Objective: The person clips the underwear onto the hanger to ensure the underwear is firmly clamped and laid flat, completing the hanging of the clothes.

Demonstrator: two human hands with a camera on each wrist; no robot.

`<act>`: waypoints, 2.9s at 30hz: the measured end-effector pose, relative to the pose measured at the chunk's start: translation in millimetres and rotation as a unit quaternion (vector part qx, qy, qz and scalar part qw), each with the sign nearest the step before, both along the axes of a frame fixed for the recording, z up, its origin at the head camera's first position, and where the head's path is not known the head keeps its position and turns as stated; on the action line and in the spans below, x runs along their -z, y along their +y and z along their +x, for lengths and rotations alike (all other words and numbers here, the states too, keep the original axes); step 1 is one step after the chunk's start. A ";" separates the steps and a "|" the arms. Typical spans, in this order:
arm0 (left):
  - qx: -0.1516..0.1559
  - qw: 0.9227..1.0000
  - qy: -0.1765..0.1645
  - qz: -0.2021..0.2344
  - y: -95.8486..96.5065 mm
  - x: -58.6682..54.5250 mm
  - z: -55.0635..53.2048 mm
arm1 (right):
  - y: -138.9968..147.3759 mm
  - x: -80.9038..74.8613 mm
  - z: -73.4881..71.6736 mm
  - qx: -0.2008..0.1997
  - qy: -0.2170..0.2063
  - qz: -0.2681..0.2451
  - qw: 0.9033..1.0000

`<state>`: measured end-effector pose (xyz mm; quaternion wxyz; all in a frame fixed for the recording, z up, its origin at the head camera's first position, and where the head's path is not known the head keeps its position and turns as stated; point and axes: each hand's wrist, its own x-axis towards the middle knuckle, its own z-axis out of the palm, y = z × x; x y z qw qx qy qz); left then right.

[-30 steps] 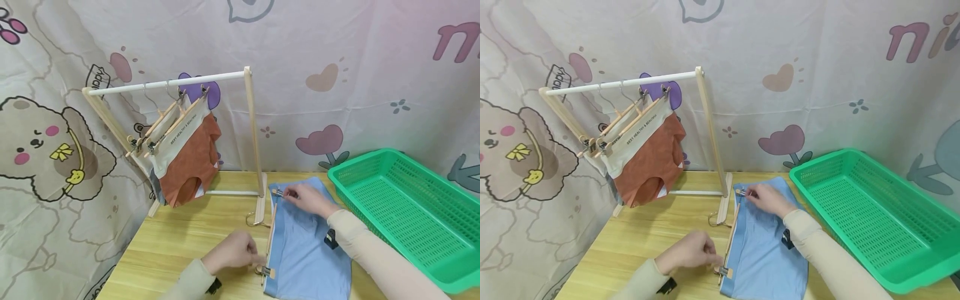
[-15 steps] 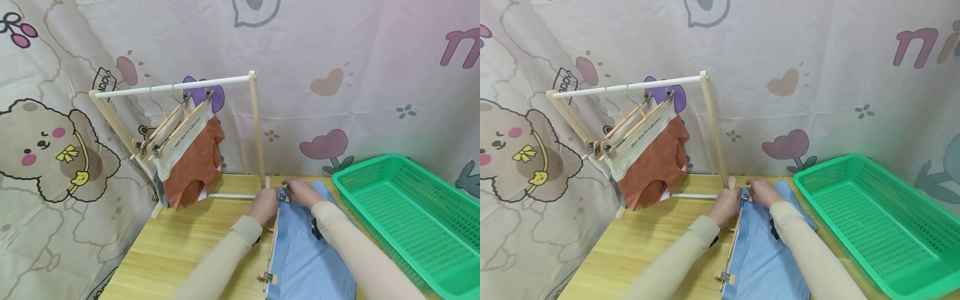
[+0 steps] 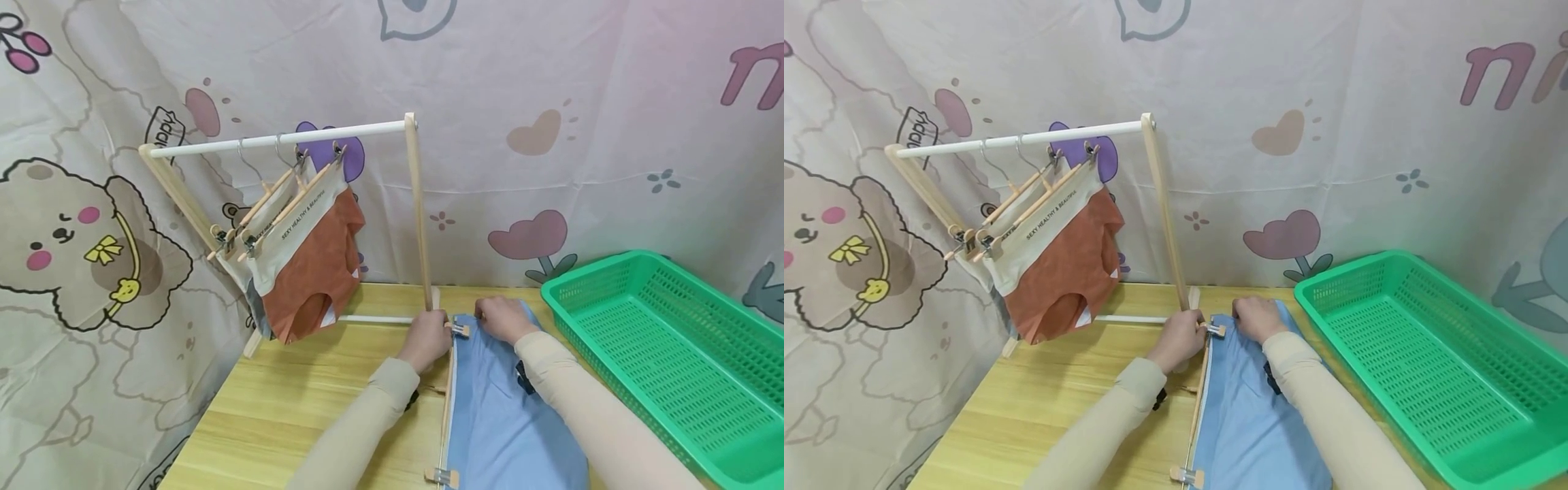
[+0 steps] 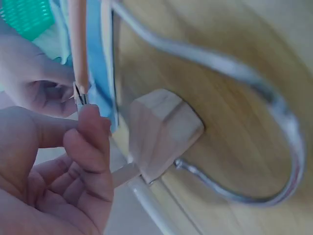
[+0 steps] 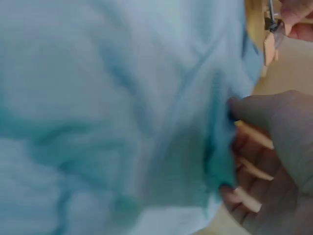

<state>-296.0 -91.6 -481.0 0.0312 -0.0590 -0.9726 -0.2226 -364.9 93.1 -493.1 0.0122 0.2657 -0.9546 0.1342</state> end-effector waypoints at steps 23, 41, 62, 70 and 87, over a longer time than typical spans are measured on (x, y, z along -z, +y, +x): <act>-0.007 0.967 -0.120 0.226 -44.2 -15.8 15.9 | -37.4 -1.5 8.3 -0.099 -0.034 -0.034 0.994; -0.041 0.850 -0.238 0.469 -83.1 5.1 -1.0 | -29.0 -2.2 -0.8 -0.090 -0.060 -0.117 0.987; -0.063 0.884 -0.250 0.389 -87.0 3.4 2.3 | -31.7 -8.5 -2.6 -0.089 -0.109 -0.173 0.975; -0.094 0.882 -0.210 0.412 -84.4 -1.2 1.8 | -28.6 -13.2 -3.3 -0.083 -0.132 -0.192 0.969; -0.082 0.886 -0.168 0.424 -79.8 -2.3 -1.9 | -20.9 -21.8 -3.1 -0.091 -0.148 -0.212 0.962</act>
